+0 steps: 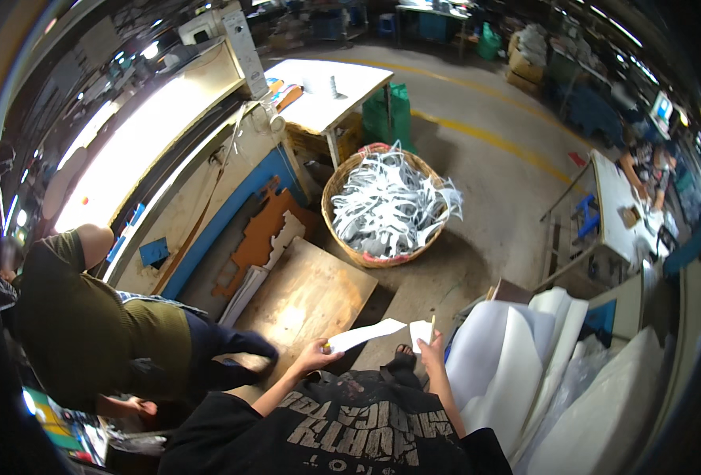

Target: The person repeatedly picks up stacks of white shoe insoles from a table and places them into a green plastic bag. The person also writes on a paper document with a pencil and places the document into the bag. The person then places the bag on the floor.

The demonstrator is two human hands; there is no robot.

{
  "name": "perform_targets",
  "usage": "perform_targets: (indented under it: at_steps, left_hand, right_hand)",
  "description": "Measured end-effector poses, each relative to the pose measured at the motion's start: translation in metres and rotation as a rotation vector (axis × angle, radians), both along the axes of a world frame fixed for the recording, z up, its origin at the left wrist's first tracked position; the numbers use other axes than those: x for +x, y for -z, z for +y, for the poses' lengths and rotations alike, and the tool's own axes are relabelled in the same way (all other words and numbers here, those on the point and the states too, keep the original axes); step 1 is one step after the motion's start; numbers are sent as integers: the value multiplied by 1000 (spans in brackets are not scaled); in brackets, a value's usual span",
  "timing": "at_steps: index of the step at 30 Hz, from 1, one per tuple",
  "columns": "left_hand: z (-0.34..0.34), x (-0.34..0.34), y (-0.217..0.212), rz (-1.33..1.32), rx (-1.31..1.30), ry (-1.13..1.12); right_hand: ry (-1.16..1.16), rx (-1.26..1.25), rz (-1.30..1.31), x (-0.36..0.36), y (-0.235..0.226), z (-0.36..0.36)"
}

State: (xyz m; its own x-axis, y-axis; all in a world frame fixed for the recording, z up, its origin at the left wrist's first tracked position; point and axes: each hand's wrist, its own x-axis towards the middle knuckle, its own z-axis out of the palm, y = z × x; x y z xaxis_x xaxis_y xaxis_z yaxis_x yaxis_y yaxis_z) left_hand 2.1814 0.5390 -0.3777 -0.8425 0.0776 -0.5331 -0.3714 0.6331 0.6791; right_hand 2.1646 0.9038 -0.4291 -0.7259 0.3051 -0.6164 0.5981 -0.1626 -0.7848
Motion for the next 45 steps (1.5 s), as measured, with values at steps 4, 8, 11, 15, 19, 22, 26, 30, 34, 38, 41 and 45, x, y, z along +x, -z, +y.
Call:
perform_targets:
  at_steps: [4,8,11,15,19,22,26,30,34,38,41,45]
  left_hand:
    - [41,-13,-1,106,76,-87]
    - [68,-20,-6,467,37,102]
    - [73,-17,-11,469,65,139]
    - [64,-3,-19,487,13,90]
    - [35,5,-19,428,-60,-25]
    - [9,9,-13,437,-40,-136]
    - [-26,18,-5,348,80,-280]
    - [-53,17,10,307,177,-558]
    - [-84,-6,27,347,91,-795]
    - [-102,-43,15,331,334,-1047]
    - [-115,-75,-31,324,1075,-1268]
    - [-117,-143,-139,617,1310,-1201]
  right_hand:
    - [-241,331,100,-46,13,54]
    - [-633,686,53,-94,26,96]
    - [-505,231,-358,-133,26,102]
    - [-640,-218,-504,-178,7,74]
    - [-692,-387,-443,-206,-9,13]
    - [-728,-492,-365,-225,-9,-32]
    - [-886,-274,-354,-255,4,-77]
    - [-1169,70,-316,-275,10,-106]
    - [-1142,161,-300,-277,4,-116]
    - [-1105,35,-273,-289,0,-110]
    - [-997,-136,-193,-312,-2,-104]
    - [-917,-162,-180,-360,-8,-106]
